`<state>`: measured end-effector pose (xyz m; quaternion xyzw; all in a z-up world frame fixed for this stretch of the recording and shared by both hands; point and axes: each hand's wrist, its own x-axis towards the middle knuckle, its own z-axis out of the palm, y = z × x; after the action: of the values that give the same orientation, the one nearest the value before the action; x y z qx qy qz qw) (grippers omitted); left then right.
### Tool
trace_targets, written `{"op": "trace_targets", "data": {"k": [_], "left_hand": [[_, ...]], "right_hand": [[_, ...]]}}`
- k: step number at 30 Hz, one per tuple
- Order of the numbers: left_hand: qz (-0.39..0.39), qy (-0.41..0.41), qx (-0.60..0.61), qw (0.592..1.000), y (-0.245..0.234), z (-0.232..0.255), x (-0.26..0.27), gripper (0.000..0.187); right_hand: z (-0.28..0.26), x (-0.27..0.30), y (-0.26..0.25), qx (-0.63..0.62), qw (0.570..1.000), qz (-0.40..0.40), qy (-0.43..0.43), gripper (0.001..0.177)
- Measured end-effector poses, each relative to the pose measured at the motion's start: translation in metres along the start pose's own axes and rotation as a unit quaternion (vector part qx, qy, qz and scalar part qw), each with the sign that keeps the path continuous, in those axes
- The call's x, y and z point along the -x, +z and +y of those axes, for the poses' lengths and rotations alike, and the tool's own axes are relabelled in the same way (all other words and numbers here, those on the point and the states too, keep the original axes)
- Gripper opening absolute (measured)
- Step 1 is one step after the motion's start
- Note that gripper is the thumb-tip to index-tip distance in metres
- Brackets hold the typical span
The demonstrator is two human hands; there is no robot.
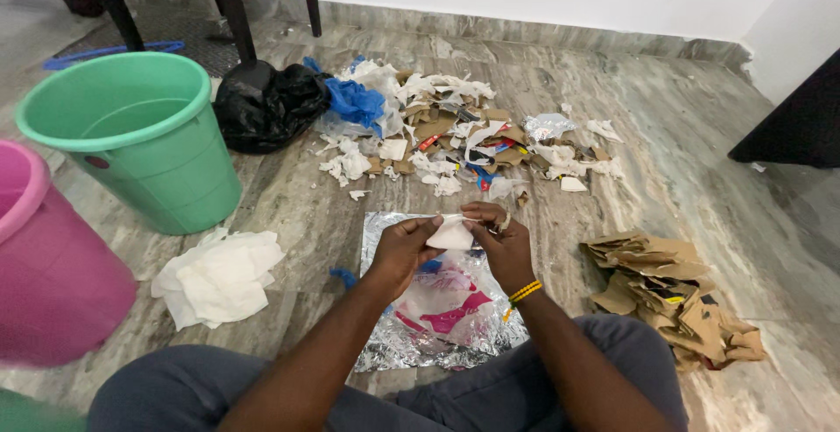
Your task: The person sits on the floor and sorts through a pile of mixed waste, separating white paper pieces from cardboard and plastic. They repeatedly pick up paper, fold it, and place it into a neat stack, while leaving other materials aside.
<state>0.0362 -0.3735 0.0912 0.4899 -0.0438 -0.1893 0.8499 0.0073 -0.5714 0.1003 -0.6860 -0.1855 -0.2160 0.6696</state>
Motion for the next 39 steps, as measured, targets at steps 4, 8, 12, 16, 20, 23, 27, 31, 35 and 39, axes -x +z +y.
{"op": "trace_targets", "data": {"k": [4, 8, 12, 16, 20, 23, 27, 31, 35, 39], "left_hand": [[0.015, -0.011, -0.007, 1.0, 0.0, 0.001, -0.001, 0.038], [0.109, 0.018, 0.023, 0.994, -0.002, 0.013, -0.001, 0.037], [0.134, 0.074, 0.069, 0.986, -0.005, 0.023, 0.001, 0.036], [0.111, 0.117, 0.083, 0.983, 0.0, 0.018, 0.006, 0.033], [0.117, 0.107, 0.042, 0.986, 0.009, 0.012, 0.006, 0.03], [0.156, 0.151, -0.071, 0.974, 0.009, 0.007, 0.005, 0.025], [0.179, 0.276, -0.29, 0.899, 0.006, 0.001, 0.008, 0.021], [0.057, 0.216, -0.261, 0.939, 0.013, -0.007, 0.009, 0.017], [-0.002, 0.201, -0.185, 0.962, 0.02, -0.007, 0.012, 0.037], [-0.033, 0.178, -0.136, 0.974, 0.023, 0.0, 0.017, 0.069]], "right_hand": [[-0.015, -0.002, 0.003, -0.017, 0.999, -0.031, -0.006, 0.016], [-0.033, -0.002, -0.008, 0.085, 0.974, -0.156, -0.141, 0.011], [-0.037, 0.004, -0.001, 0.093, 0.967, -0.202, -0.121, 0.012], [-0.029, 0.005, 0.028, -0.111, 0.979, -0.039, 0.166, 0.024], [-0.027, 0.006, 0.035, -0.124, 0.942, -0.012, 0.311, 0.026], [-0.024, 0.008, 0.029, -0.126, 0.949, -0.03, 0.289, 0.024], [-0.014, 0.003, 0.019, -0.097, 0.962, 0.056, 0.249, 0.024], [-0.006, 0.0, 0.012, 0.022, 0.98, 0.079, 0.181, 0.023], [-0.001, 0.001, 0.01, 0.018, 0.979, 0.074, 0.188, 0.018], [-0.002, 0.004, 0.009, 0.018, 0.98, 0.055, 0.189, 0.019]]}}
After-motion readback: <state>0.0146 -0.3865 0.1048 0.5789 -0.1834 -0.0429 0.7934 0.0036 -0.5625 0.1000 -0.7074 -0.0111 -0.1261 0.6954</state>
